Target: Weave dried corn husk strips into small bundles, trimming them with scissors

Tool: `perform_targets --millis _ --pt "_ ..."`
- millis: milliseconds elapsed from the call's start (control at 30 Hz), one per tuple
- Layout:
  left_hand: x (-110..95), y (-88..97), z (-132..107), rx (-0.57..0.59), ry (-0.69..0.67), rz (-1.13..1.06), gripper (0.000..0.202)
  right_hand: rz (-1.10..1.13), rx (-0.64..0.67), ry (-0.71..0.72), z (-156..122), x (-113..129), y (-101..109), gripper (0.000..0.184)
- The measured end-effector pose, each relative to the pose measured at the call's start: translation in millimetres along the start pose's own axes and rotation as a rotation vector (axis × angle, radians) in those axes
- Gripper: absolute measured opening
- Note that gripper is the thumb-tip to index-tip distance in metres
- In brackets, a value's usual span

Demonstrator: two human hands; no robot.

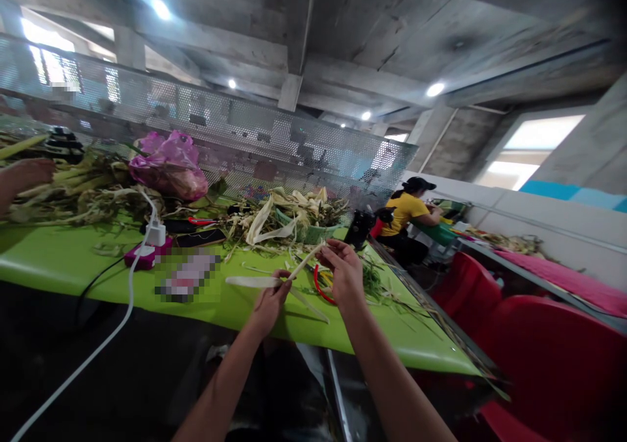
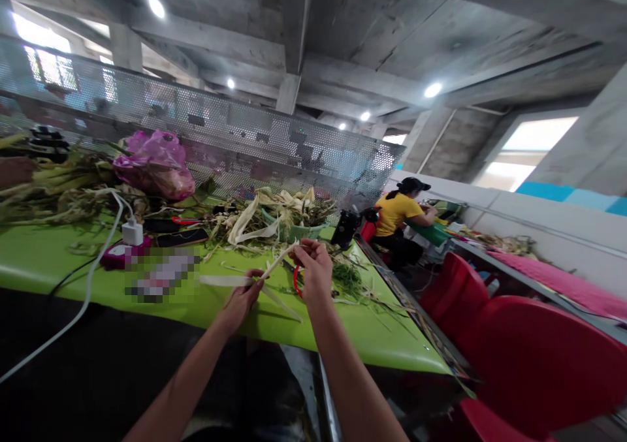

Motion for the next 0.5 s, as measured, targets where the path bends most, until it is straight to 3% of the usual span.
perform_targets --millis 200,367,500 --pt "0 -2.6 -2 0.039 0.005 -0.051 0.040 -0.041 0.072 0.033 -5 5 -9 0.027" --pt "0 0.0 -1 0.007 -0.038 -0.042 0.037 -0.061 0.187 -0.040 -9 3 -18 0.032" --pt "3 1.0 0 0.002 0.001 -0.062 0.035 -0.164 0.278 -0.110 -9 -8 -21 0.033"
Point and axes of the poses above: each hand's wrist, its own z-axis towards the middle knuckle, its own y-axis out of the back of the hand, x = y × z, the point moved 7 cm from there along z, towards the middle knuckle, and after that the axes turned 3 degrees about -z, right-handed, at the moved point
